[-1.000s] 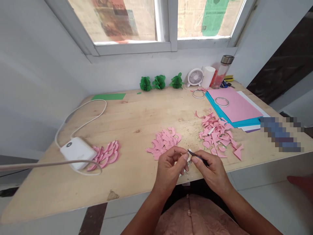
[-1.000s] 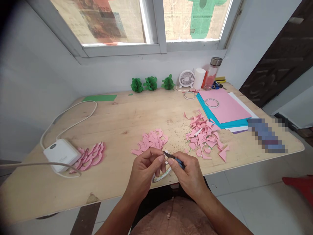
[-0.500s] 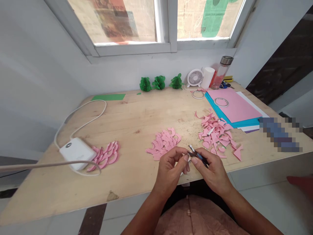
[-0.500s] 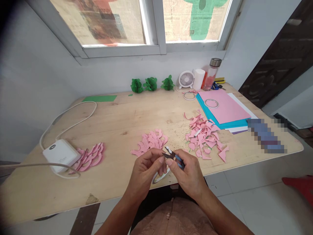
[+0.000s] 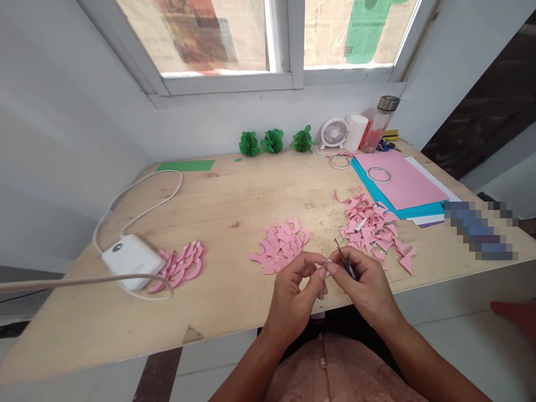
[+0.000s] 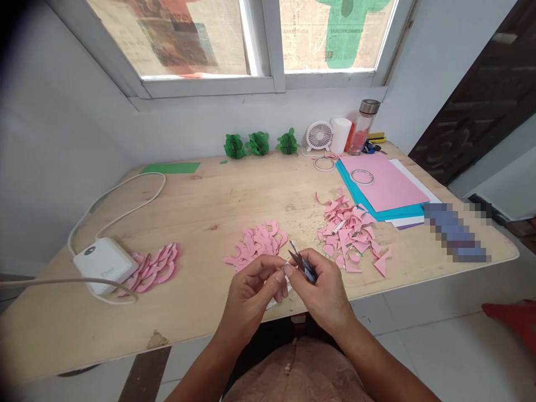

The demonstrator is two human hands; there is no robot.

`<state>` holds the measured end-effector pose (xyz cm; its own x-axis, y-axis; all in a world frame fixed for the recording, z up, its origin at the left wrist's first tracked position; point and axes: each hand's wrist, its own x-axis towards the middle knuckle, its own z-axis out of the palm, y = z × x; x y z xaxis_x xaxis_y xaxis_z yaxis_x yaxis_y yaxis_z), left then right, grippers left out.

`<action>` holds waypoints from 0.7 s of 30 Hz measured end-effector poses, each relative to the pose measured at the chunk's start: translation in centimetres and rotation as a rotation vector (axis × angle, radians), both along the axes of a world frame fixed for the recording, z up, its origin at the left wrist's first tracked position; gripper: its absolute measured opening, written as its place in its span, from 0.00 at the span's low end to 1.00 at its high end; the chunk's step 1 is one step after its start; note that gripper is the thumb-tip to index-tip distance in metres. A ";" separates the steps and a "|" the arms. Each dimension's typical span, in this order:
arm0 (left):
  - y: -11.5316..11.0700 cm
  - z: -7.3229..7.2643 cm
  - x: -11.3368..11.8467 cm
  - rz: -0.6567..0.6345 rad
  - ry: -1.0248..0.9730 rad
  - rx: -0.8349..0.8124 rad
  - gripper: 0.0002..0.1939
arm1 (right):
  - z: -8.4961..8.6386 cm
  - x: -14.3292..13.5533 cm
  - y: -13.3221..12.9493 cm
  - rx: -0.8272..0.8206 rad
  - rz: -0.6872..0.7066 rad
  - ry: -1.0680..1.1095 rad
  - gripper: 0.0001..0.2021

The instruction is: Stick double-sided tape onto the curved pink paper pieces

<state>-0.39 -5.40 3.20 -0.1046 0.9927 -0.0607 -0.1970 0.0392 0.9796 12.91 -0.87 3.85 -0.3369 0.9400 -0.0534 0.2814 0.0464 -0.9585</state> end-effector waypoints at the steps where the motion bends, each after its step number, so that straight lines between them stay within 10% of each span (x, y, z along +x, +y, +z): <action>1: -0.1 0.0 0.0 0.001 0.023 0.009 0.07 | 0.1 -0.1 0.0 -0.014 -0.009 0.006 0.08; 21: -0.8 0.1 0.2 0.102 0.449 0.131 0.06 | 0.0 -0.6 -0.2 -0.133 -0.087 0.136 0.10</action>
